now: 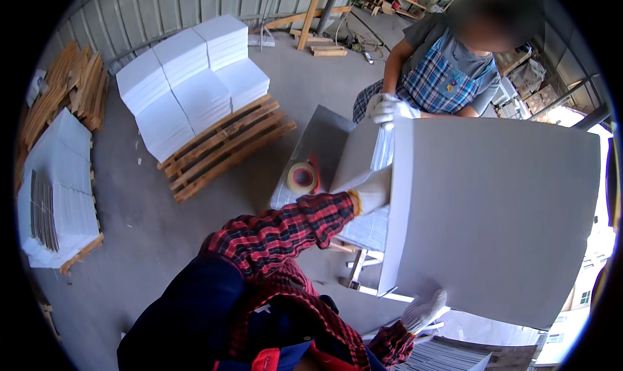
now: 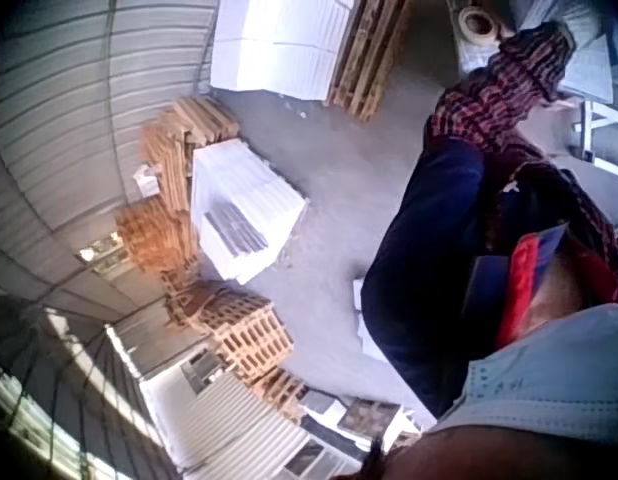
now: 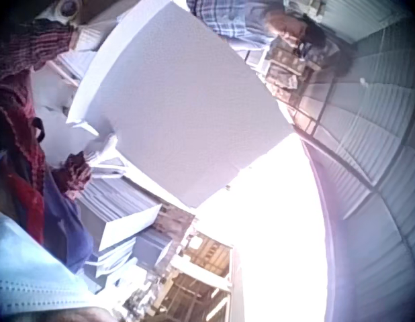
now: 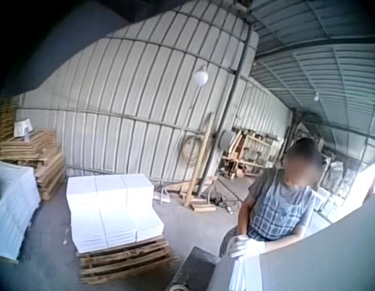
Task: The person wraps flat grey panels in plastic film and secures them with tape. They then place the wrapped panels into a cardboard box and stack them on a metal rack.
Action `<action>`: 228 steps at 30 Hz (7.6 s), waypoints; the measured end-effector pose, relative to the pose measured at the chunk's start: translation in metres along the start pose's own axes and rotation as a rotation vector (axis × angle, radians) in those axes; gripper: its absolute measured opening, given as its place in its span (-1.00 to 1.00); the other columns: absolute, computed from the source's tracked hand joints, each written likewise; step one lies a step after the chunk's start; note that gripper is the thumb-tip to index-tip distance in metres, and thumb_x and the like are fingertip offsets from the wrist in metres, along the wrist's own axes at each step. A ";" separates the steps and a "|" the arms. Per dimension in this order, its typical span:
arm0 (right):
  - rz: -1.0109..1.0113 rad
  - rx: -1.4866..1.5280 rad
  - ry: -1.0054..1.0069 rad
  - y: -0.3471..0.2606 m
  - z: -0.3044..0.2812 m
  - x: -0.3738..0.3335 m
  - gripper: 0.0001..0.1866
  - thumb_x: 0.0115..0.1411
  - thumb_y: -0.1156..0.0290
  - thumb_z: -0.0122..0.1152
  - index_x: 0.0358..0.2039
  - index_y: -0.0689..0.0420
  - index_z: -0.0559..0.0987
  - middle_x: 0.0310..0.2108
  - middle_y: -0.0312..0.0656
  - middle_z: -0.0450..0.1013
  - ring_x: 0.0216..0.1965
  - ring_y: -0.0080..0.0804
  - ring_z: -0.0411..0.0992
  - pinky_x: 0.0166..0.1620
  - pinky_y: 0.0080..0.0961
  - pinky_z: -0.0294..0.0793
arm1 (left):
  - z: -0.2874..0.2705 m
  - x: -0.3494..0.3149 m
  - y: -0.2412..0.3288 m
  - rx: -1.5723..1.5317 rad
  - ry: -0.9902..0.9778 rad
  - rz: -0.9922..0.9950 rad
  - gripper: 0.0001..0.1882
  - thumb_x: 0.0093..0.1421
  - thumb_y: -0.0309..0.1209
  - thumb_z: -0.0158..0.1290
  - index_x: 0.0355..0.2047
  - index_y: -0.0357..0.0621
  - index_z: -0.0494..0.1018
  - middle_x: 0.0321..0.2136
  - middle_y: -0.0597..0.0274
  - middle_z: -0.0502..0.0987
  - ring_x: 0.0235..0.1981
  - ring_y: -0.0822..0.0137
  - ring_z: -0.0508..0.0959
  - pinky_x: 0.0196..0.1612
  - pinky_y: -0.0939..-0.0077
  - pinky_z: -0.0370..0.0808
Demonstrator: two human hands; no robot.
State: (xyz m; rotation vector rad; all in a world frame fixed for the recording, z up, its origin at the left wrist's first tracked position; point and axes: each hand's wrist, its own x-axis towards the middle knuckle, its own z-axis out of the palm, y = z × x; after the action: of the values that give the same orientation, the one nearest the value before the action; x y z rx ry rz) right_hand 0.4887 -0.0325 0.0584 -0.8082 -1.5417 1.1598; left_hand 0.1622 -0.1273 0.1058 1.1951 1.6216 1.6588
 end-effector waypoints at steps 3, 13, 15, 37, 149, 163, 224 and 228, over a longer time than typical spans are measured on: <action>0.027 0.172 -0.009 0.003 0.043 0.011 -0.48 0.16 0.41 0.24 0.11 0.32 0.41 0.00 -0.04 0.43 0.00 -0.28 0.43 0.09 -0.38 0.48 | -0.043 0.026 -0.029 -0.582 0.125 -0.155 -0.65 0.45 -0.33 -0.17 0.11 -0.27 0.36 -0.05 0.12 0.52 0.01 0.29 0.51 0.01 0.43 0.47; 0.307 -0.014 0.192 0.043 0.085 0.006 -0.32 -0.25 0.67 0.36 0.03 0.27 0.49 -0.07 -0.13 0.49 -0.12 -0.29 0.47 0.00 -0.32 0.51 | -0.137 0.177 -0.110 -0.946 -0.154 -0.639 -0.33 0.32 0.12 0.01 0.24 -0.10 0.30 0.02 0.24 0.50 -0.05 0.41 0.56 -0.01 0.40 0.55; 0.257 -0.093 0.132 0.046 0.093 -0.006 -0.27 -0.23 0.70 0.27 0.10 0.30 0.43 -0.07 -0.14 0.45 -0.07 -0.28 0.45 0.05 -0.33 0.49 | -0.136 0.183 -0.075 -0.834 -0.262 -0.597 -0.36 0.35 0.06 -0.01 0.27 -0.10 0.29 0.05 0.22 0.50 -0.02 0.39 0.56 0.02 0.40 0.55; 0.359 -0.798 0.155 0.024 0.228 -0.077 -0.51 -0.13 0.44 0.43 -0.11 0.22 0.57 -0.20 -0.21 0.52 -0.20 -0.31 0.45 -0.07 -0.30 0.51 | -0.118 0.327 -0.257 0.625 -0.707 0.769 -0.58 0.36 -0.49 -0.05 0.22 -0.24 0.35 0.07 0.00 0.50 0.03 0.24 0.56 0.09 0.40 0.51; 0.245 -0.111 0.227 0.004 0.327 0.054 -0.48 -0.01 0.62 0.20 0.04 0.20 0.60 0.05 -0.18 0.54 0.02 -0.40 0.50 0.13 -0.46 0.45 | -0.103 0.244 -0.189 0.539 0.278 0.111 -0.13 0.18 -0.30 0.14 0.39 0.15 -0.12 0.20 -0.05 0.31 0.12 0.03 0.45 0.21 0.16 0.34; -0.416 -0.998 0.067 0.008 0.345 0.035 -0.53 -0.01 0.25 0.37 -0.04 0.03 0.54 0.07 -0.07 0.40 0.10 0.00 0.38 0.11 -0.13 0.46 | -0.167 0.220 -0.157 0.212 0.517 0.507 -0.60 0.43 -0.37 -0.17 0.19 -0.32 0.29 0.20 -0.08 0.31 0.16 0.05 0.40 0.24 0.15 0.34; 0.250 -0.061 0.754 -0.134 0.254 -0.184 -0.32 -0.07 0.57 0.19 0.18 0.29 0.44 -0.17 -0.18 0.45 -0.18 -0.44 0.45 -0.04 -0.51 0.44 | -0.126 0.003 -0.012 -0.327 -1.354 -0.426 -0.27 0.36 0.25 -0.21 -0.20 -0.24 0.58 -0.34 0.05 0.62 -0.29 0.26 0.64 -0.16 0.45 0.60; 0.123 -0.471 0.572 -0.138 0.256 -0.175 -0.38 -0.09 0.58 0.25 0.10 0.28 0.50 0.03 -0.05 0.41 0.05 -0.21 0.42 0.16 -0.33 0.37 | -0.120 -0.002 0.008 -0.257 -1.348 -0.424 -0.02 0.19 0.48 -0.23 -0.19 -0.36 0.57 -0.39 -0.12 0.60 -0.38 0.16 0.65 -0.33 0.44 0.64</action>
State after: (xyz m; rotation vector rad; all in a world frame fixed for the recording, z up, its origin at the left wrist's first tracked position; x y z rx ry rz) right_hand 0.2984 -0.3061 0.1238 -1.4243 -1.2928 0.5621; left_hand 0.0618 -0.1901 0.1260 1.2380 0.6640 0.4577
